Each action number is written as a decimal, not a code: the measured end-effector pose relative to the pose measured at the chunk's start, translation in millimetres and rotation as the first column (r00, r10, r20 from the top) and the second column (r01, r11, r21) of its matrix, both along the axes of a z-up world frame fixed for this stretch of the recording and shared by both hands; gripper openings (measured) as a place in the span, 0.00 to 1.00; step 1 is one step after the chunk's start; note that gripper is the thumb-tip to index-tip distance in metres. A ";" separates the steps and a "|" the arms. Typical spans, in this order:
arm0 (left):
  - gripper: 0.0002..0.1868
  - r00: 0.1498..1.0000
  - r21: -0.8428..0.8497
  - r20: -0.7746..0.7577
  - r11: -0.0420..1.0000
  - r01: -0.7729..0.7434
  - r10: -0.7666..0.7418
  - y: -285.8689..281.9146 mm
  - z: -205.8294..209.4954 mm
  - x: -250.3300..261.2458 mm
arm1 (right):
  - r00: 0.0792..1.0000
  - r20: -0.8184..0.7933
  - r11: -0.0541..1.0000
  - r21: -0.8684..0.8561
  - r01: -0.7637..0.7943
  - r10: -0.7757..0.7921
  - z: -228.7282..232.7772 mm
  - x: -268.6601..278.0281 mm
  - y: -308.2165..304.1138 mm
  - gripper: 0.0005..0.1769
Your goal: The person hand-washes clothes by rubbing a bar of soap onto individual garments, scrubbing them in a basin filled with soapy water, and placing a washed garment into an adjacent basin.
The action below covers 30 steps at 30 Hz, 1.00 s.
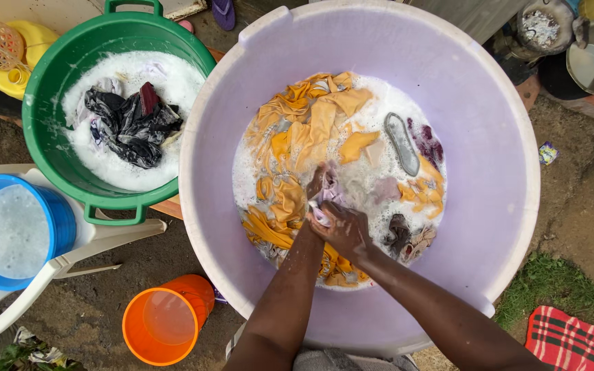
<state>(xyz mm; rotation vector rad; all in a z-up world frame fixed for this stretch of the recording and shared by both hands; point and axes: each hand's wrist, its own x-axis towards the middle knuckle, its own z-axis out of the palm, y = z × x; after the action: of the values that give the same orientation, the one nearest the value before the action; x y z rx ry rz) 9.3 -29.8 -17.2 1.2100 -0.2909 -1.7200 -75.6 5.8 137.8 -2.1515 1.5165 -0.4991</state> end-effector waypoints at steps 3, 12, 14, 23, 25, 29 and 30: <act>0.31 0.992 0.032 -0.095 0.995 0.091 -0.088 6.3 -14.7 -22.8 | 0.987 -0.012 0.987 0.036 0.158 -0.158 -2.4 -26.3 -45.0 0.24; 0.33 0.961 0.004 0.021 0.962 0.274 -0.274 3.6 2.5 16.7 | 0.968 0.067 0.970 0.047 0.238 -0.240 -77.1 -38.3 -57.4 0.23; 0.33 0.909 0.006 0.322 0.961 0.278 -0.265 -6.9 6.1 43.0 | 0.898 0.024 0.839 0.367 0.402 -0.440 -113.5 -72.3 -91.2 0.24; 0.35 0.558 0.282 0.756 0.940 0.194 -0.342 22.2 -76.0 29.5 | 0.961 -0.105 0.887 0.369 0.277 -0.256 -180.2 -34.1 -65.9 0.36; 0.36 0.921 0.150 0.388 0.985 -0.081 0.016 20.7 -90.6 26.2 | 0.826 -0.180 0.601 0.607 0.521 -0.534 -142.9 -16.1 -66.9 0.43; 0.32 0.952 0.098 0.297 0.989 -0.106 0.073 0.0 -55.4 31.8 | 0.784 0.316 0.675 0.717 0.172 -0.535 -36.4 -25.0 -76.4 0.36; 0.31 0.971 0.067 0.225 0.992 -0.102 0.085 -4.2 -36.2 33.2 | 0.695 0.363 0.605 0.786 0.130 -0.621 -16.1 -32.9 -84.3 0.35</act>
<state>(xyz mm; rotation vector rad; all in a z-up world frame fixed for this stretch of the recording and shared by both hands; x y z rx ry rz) 42.5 -34.0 -53.3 1.4544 -0.2967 -1.5287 -108.4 -78.4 121.7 -0.8813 1.4501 -0.5541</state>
